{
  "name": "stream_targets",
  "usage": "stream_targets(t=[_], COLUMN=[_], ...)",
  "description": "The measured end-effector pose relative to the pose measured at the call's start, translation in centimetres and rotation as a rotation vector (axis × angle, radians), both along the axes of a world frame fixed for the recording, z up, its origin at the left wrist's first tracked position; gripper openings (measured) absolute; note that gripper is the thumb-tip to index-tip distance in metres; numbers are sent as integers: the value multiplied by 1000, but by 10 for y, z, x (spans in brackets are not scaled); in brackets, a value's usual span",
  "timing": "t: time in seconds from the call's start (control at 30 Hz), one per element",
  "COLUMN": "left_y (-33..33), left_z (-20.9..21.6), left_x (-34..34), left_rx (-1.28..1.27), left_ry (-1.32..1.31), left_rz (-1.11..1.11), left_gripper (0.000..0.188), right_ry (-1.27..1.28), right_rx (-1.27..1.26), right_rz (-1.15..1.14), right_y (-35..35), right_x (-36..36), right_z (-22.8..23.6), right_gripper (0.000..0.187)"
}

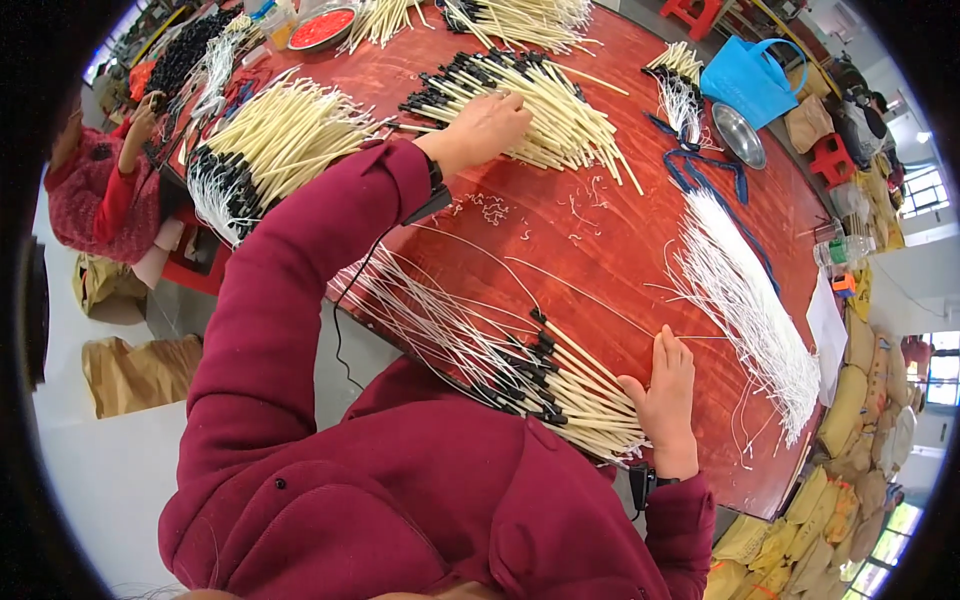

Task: Arrange and align small bundles of thin sticks on a factory table.

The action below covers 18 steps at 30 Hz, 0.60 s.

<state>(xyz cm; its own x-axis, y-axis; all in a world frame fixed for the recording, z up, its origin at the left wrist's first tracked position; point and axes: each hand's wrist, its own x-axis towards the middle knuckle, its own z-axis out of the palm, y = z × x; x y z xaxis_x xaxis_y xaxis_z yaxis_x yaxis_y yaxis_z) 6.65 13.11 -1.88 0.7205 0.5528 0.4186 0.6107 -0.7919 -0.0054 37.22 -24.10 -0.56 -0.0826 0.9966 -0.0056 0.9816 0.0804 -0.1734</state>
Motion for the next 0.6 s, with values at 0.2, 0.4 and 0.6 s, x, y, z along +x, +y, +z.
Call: stream_targets(t=[0.2, 0.4, 0.6], left_y=[12, -8, -104], left_z=[-8, 15, 34], left_x=[9, 8, -19], left_rx=[57, 87, -341], left_ry=[36, 45, -262], left_rz=[-2, -135, -233], left_gripper=[12, 18, 10], right_ry=[11, -4, -2], right_rx=[-13, 33, 68], right_rz=[-39, -24, -28], right_y=[1, 4, 2], right_x=[-5, -1, 3], right_z=[3, -3, -5], right_gripper=[80, 78, 77])
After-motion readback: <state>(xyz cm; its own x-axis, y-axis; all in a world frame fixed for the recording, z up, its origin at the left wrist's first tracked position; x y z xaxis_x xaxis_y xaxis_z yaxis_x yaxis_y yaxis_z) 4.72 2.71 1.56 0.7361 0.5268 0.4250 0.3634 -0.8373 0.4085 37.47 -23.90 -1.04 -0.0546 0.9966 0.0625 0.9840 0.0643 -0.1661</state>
